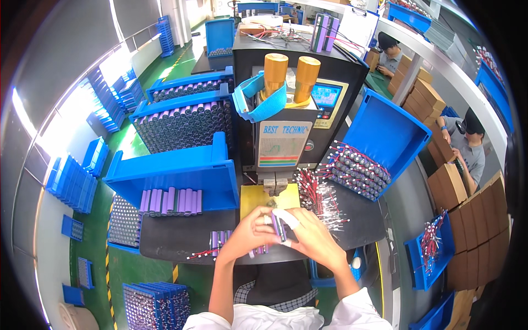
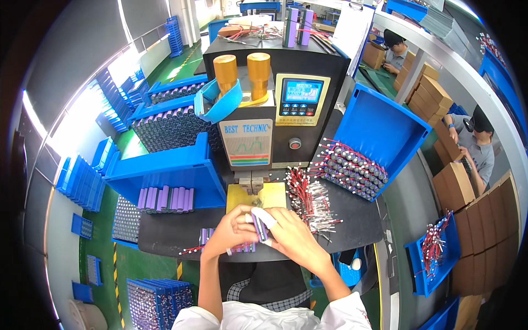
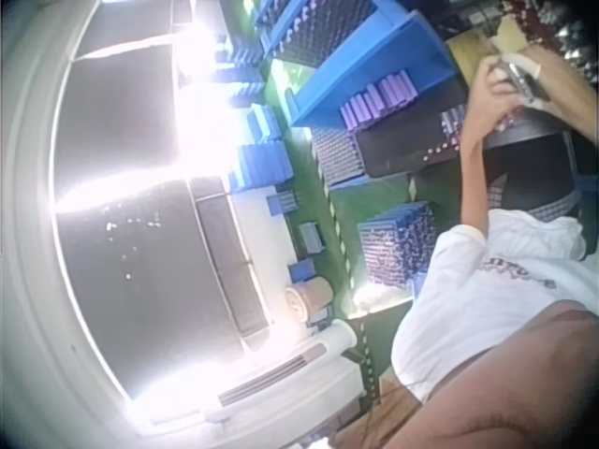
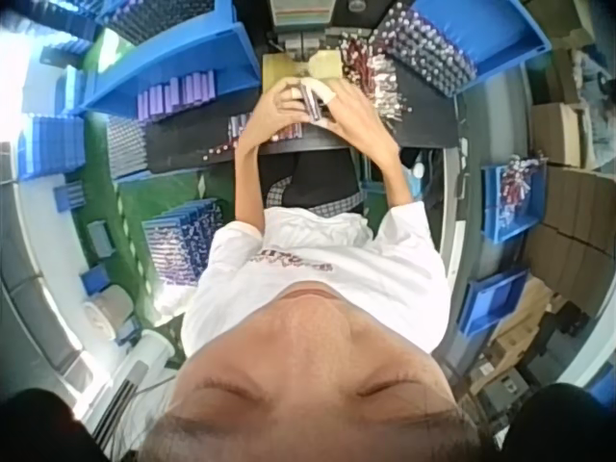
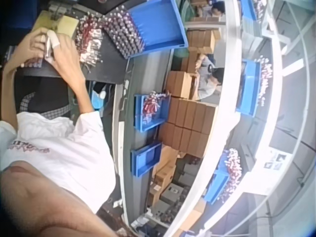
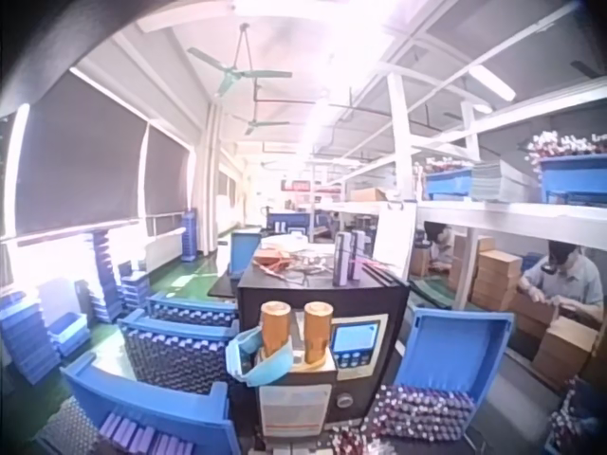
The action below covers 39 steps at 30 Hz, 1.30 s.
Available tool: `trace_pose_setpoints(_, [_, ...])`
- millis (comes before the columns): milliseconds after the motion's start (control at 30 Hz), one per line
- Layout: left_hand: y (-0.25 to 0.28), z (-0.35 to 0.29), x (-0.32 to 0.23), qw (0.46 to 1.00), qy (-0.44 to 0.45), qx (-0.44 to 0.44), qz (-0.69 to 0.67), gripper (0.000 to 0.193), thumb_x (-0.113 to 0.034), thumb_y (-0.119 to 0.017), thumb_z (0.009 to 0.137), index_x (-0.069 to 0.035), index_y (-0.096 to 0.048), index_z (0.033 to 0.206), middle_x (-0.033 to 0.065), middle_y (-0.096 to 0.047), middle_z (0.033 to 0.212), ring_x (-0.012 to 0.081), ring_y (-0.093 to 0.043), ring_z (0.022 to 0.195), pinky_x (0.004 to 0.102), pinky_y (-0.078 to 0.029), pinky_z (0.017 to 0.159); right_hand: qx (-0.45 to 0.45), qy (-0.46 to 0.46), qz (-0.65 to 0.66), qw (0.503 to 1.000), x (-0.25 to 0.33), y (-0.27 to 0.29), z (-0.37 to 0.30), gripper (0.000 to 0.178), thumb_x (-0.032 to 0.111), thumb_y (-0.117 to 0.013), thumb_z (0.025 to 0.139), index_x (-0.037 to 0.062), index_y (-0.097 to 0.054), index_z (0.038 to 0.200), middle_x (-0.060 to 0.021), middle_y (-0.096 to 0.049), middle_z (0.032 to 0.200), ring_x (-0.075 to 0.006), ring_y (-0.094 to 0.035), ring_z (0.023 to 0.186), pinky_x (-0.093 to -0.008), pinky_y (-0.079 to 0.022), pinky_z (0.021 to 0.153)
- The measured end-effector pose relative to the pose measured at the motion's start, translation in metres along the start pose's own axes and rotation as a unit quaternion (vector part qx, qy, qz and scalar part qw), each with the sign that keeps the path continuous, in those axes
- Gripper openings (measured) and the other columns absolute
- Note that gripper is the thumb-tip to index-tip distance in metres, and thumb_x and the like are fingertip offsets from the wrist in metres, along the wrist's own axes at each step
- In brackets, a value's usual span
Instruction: Assembling electronic components using a manual press at a production station.
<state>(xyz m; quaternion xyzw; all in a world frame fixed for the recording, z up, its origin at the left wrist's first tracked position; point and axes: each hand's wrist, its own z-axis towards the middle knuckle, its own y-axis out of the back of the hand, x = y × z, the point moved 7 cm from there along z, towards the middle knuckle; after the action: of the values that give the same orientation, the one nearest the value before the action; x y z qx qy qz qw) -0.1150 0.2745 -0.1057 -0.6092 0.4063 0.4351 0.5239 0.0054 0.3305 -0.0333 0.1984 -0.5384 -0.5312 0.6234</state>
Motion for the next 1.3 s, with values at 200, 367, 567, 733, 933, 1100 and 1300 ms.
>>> trace_pose_setpoints(200, [0.005, -0.028, 0.005, 0.993, 0.044, 0.038, 0.101, 0.063, 0.001, -0.077, 0.073, 0.000, -0.047, 0.129, 0.0147, -0.065, 0.110, 0.0211, -0.065, 0.102, 0.0321, -0.056, 0.084, 0.123, -0.061, 0.044, 0.990, 0.004, -0.019, -0.008, 0.061, 0.011, -0.077, 0.070, 0.0037, -0.048, 0.123, -0.0158, -0.053, 0.115, -0.0355, -0.051, 0.110, -0.0418, -0.042, 0.094])
trace_pose_setpoints(367, [0.055, -0.053, -0.048, 0.915, -0.049, -0.269, 0.296, 0.033, -0.005, -0.066, 0.084, 0.002, -0.062, 0.115, 0.0138, -0.068, 0.111, 0.0225, -0.068, 0.096, 0.0353, -0.052, 0.084, 0.124, -0.034, 0.060, 0.990, -0.010, -0.051, -0.025, 0.068, 0.008, -0.076, 0.069, 0.0016, -0.043, 0.128, -0.0166, -0.051, 0.117, -0.0364, -0.049, 0.109, -0.0426, -0.042, 0.094])
trace_pose_setpoints(567, [0.129, -0.073, -0.057, 0.624, -0.111, -0.446, 0.632, 0.033, -0.014, -0.062, 0.089, -0.001, -0.059, 0.119, 0.0167, -0.048, 0.136, 0.0355, -0.045, 0.126, 0.0435, -0.037, 0.103, 0.138, -0.067, 0.029, 0.988, -0.020, -0.080, -0.032, 0.078, 0.012, -0.076, 0.072, 0.0016, -0.038, 0.139, -0.0170, -0.049, 0.120, -0.0361, -0.050, 0.107, -0.0424, -0.041, 0.092])
trace_pose_setpoints(733, [0.135, -0.062, -0.030, 0.582, -0.050, -0.376, 0.719, 0.049, -0.021, -0.059, 0.092, -0.004, -0.046, 0.136, 0.0190, -0.036, 0.146, 0.0390, -0.028, 0.137, 0.0518, -0.028, 0.108, 0.063, -0.068, 0.037, 0.995, -0.012, -0.060, -0.030, 0.066, 0.016, -0.073, 0.077, 0.0050, -0.046, 0.136, -0.0136, -0.053, 0.109, -0.0323, -0.054, 0.100, -0.0404, -0.045, 0.086])
trace_pose_setpoints(933, [0.118, -0.050, -0.022, 0.595, -0.062, -0.398, 0.695, 0.050, -0.018, -0.061, 0.090, -0.001, -0.046, 0.135, 0.0249, -0.036, 0.144, 0.0419, -0.029, 0.136, 0.0516, -0.026, 0.109, -0.187, -0.172, -0.029, 0.967, -0.037, 0.015, -0.054, 0.026, 0.012, -0.068, 0.083, 0.0047, -0.066, 0.108, -0.0119, -0.061, 0.094, -0.0301, -0.061, 0.082, -0.0373, -0.049, 0.074])
trace_pose_setpoints(1100, [0.095, -0.033, -0.023, 0.594, -0.106, -0.381, 0.700, 0.037, -0.009, -0.060, 0.089, 0.004, -0.051, 0.122, 0.0328, -0.035, 0.140, 0.0466, -0.042, 0.120, 0.0514, -0.033, 0.104, -0.238, -0.234, -0.172, 0.927, -0.074, 0.040, -0.082, 0.021, 0.000, -0.068, 0.077, 0.0012, -0.066, 0.097, -0.0112, -0.058, 0.092, -0.0304, -0.057, 0.084, -0.0390, -0.046, 0.071])
trace_pose_setpoints(1300, [0.095, -0.034, -0.025, 0.665, -0.128, -0.401, 0.616, 0.027, -0.009, -0.060, 0.089, 0.007, -0.060, 0.111, 0.0300, -0.045, 0.135, 0.0452, -0.047, 0.119, 0.0457, -0.041, 0.097, -0.222, -0.213, -0.217, 0.926, -0.088, 0.035, -0.087, 0.014, 0.002, -0.068, 0.078, 0.0035, -0.066, 0.091, -0.0103, -0.060, 0.092, -0.0290, -0.060, 0.083, -0.0378, -0.049, 0.069])
